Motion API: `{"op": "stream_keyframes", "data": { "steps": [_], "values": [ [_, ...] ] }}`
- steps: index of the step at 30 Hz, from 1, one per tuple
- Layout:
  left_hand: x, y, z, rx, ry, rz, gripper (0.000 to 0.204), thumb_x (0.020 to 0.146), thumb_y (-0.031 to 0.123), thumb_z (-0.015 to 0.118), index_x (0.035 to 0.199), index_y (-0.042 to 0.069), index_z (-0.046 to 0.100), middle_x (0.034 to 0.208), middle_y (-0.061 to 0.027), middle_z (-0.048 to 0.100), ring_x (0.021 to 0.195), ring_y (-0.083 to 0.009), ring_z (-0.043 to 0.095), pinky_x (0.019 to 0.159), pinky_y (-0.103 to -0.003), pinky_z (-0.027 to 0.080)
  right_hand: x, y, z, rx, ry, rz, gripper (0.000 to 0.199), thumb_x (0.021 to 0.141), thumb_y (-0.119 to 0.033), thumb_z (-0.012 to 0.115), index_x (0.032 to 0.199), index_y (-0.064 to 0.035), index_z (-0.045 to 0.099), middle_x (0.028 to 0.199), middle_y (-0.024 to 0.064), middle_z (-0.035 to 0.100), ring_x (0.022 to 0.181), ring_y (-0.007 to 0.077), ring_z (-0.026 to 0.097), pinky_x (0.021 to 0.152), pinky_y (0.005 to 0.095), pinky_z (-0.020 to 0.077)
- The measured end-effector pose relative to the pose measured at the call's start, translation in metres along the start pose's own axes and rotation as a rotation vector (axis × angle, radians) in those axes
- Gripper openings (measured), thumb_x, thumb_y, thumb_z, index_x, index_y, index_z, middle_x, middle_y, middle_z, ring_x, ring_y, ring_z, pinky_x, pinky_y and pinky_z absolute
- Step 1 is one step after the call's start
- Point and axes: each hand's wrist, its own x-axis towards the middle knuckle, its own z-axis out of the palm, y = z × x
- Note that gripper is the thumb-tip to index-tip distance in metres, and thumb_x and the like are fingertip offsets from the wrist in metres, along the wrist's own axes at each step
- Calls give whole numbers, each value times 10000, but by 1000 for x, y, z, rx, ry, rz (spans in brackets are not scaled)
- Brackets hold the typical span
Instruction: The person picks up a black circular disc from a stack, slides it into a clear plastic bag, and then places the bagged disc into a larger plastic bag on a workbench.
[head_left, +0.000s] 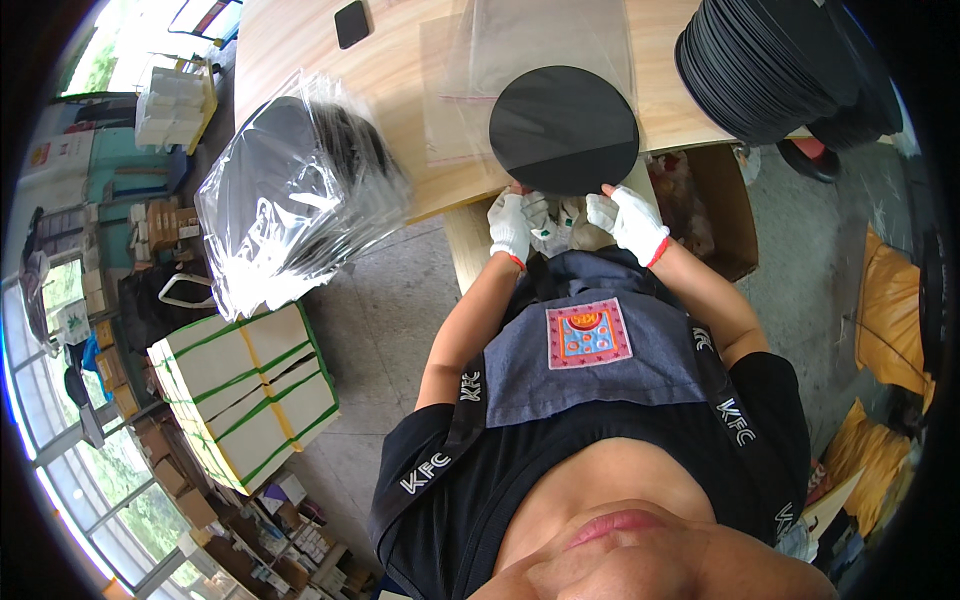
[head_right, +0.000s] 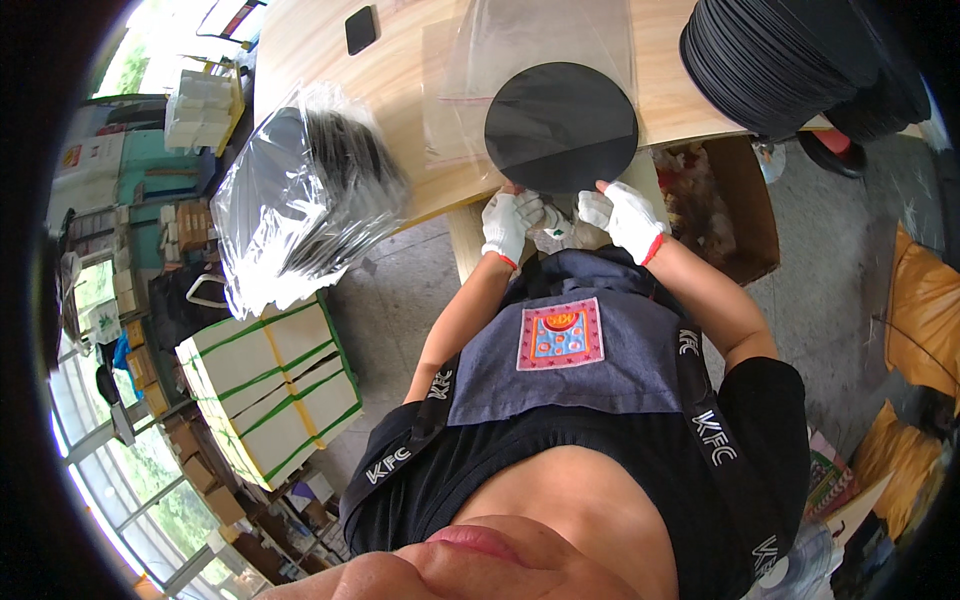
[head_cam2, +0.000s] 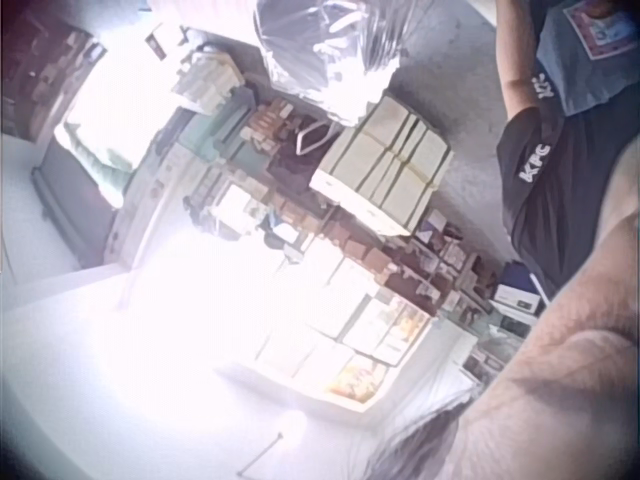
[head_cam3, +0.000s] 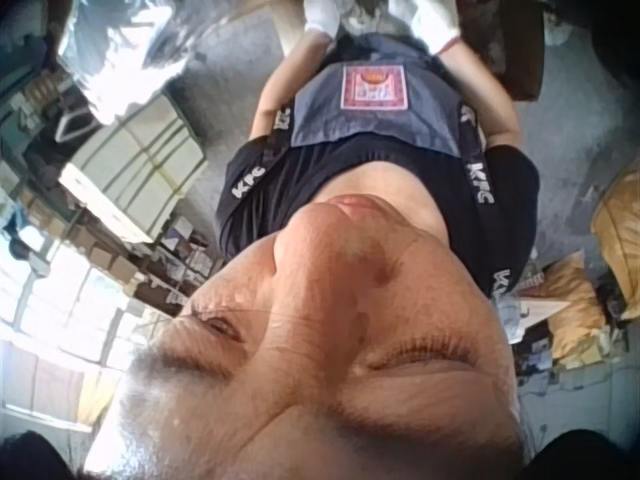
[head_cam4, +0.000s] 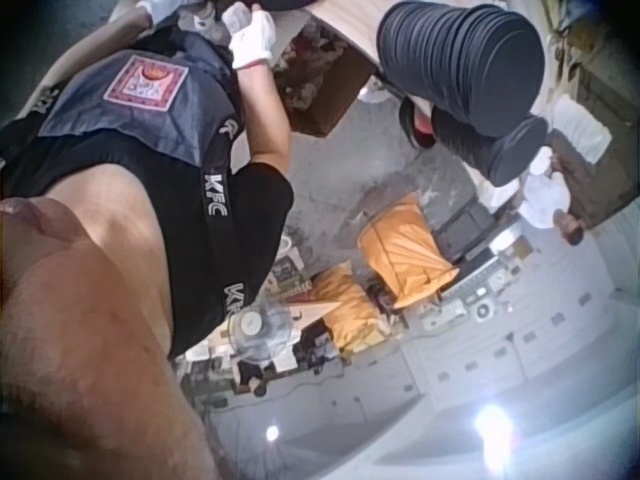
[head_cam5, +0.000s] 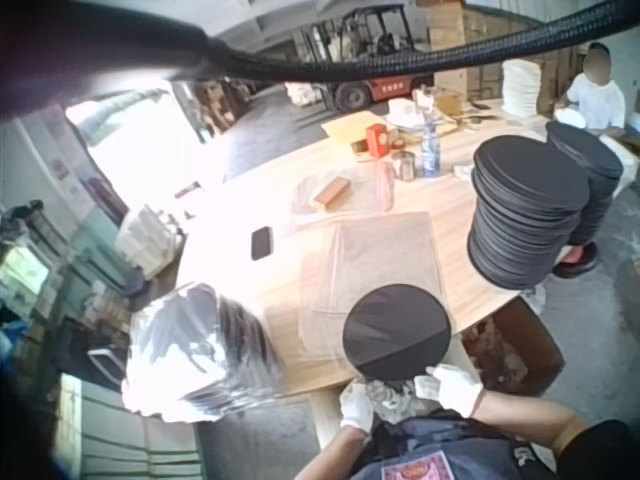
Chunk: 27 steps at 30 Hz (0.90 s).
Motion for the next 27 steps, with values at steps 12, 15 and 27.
{"op": "stream_keyframes", "data": {
  "steps": [12, 15, 27],
  "values": [
    [-5, -16, 4, 59, -39, -6, 214, 946, 137, 433, 1104, 73, 563, 1030, -108, 635, 865, -259, 662, 728, -390, 564, -24, 14, -2, -9, 17, -60, 105, 940, -97, 547, 1020, -41, 509, 989, 220, 646, 827, 328, 682, 708, 423, 603],
    [-15, -17, 4, -27, -191, -209, 233, 949, 166, 511, 1176, 114, 502, 1135, -74, 590, 1013, -253, 610, 810, -451, 536, -26, 19, -4, 23, 16, -74, 90, 935, -97, 559, 996, -49, 514, 963, 207, 655, 812, 321, 685, 703, 419, 602],
    [-9, -46, 14, -42, -34, -154, 182, 938, 145, 527, 1098, 86, 590, 1053, -78, 642, 942, -236, 635, 817, -400, 535, 2, 41, -6, 60, 47, -47, 231, 964, -94, 494, 1147, 22, 412, 1145, 215, 544, 1014, 368, 624, 874, 466, 560]
  ]
}}
